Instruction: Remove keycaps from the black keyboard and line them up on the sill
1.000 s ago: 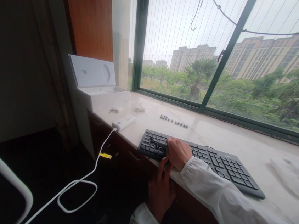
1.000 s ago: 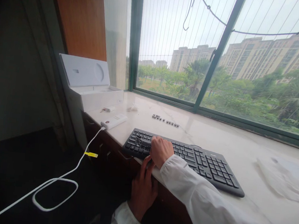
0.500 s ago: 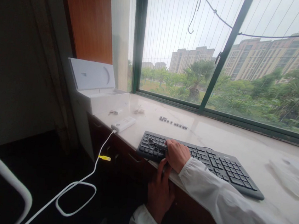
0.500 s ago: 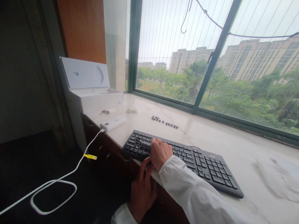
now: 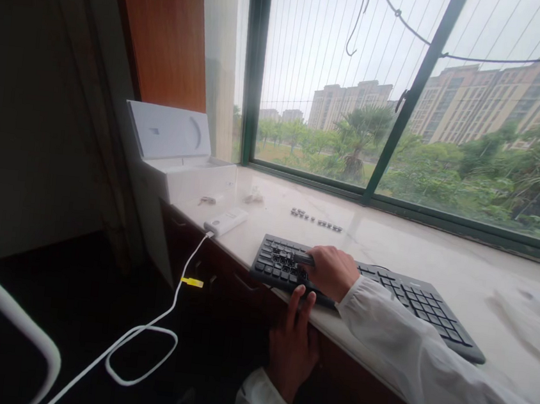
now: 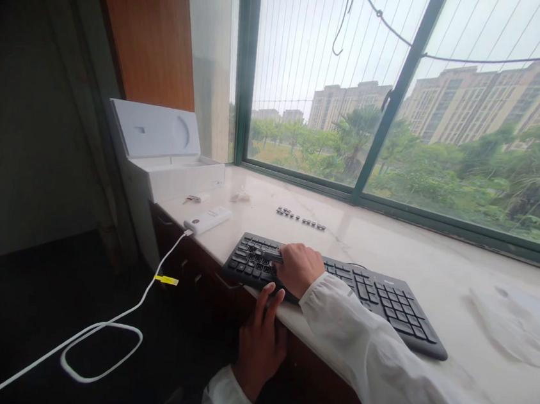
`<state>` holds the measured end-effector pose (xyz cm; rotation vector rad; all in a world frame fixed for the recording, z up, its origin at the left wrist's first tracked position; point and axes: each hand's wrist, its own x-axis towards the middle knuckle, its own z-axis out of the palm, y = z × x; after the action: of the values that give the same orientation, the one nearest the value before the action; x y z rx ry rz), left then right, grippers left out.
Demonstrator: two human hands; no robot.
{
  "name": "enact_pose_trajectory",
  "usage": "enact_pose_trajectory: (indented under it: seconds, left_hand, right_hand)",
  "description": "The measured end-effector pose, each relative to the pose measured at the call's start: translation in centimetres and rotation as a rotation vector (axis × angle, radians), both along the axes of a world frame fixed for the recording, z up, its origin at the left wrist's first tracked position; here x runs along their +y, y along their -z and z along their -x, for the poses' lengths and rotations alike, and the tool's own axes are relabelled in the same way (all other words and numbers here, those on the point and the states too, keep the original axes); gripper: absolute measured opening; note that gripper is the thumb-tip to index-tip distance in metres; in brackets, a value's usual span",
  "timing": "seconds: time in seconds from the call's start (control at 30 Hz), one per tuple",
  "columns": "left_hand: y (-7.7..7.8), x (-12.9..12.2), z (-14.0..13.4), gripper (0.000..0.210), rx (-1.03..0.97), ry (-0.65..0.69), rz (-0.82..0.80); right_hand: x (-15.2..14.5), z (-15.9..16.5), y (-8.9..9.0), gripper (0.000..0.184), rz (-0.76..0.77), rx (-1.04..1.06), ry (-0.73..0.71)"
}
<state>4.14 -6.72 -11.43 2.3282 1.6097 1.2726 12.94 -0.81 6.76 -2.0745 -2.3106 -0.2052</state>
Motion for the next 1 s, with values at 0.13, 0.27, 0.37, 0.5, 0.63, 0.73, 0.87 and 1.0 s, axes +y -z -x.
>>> enact_pose_trajectory:
  seconds: [0.13,0.27,0.37,0.5,0.63,0.73,0.87,1.0]
  left_hand:
    - [0.0,0.0,0.0,0.081,0.008,-0.008,0.001]
    - [0.1,0.0,-0.1,0.081,0.001,-0.009,-0.014]
    - [0.1,0.0,-0.1,0.079,-0.006,-0.012,-0.02]
    - [0.3,0.0,-0.2,0.077,-0.001,-0.018,-0.021]
    - [0.4,0.1,-0.2,0.077,0.004,-0.022,-0.021]
    - [0.3,0.1,-0.2,0.076,0.001,-0.016,-0.015]
    - [0.3,0.0,-0.1,0.076,-0.013,-0.006,-0.009]
    - [0.4,0.0,-0.1,0.08,-0.005,-0.007,-0.004]
  right_hand:
    - [0.1,0.1,0.3,0.031,-0.018,-0.008,-0.014]
    - [0.3,0.1,0.7,0.032,-0.028,-0.013,-0.017]
    - [0.2,0.3,1.0,0.033,-0.038,-0.01,-0.019]
    - [0.0,0.5,1.1,0.033,-0.07,0.0,-0.045]
    - [0.0,0.6,1.3,0.035,-0.082,0.004,-0.036]
    - [0.0,0.6,1.4,0.039,-0.086,0.001,-0.033]
    - [-0.1,0.5,1.0,0.033,-0.083,-0.016,-0.031]
    - [0.2,0.2,0.2,0.027,-0.05,-0.063,-0.048]
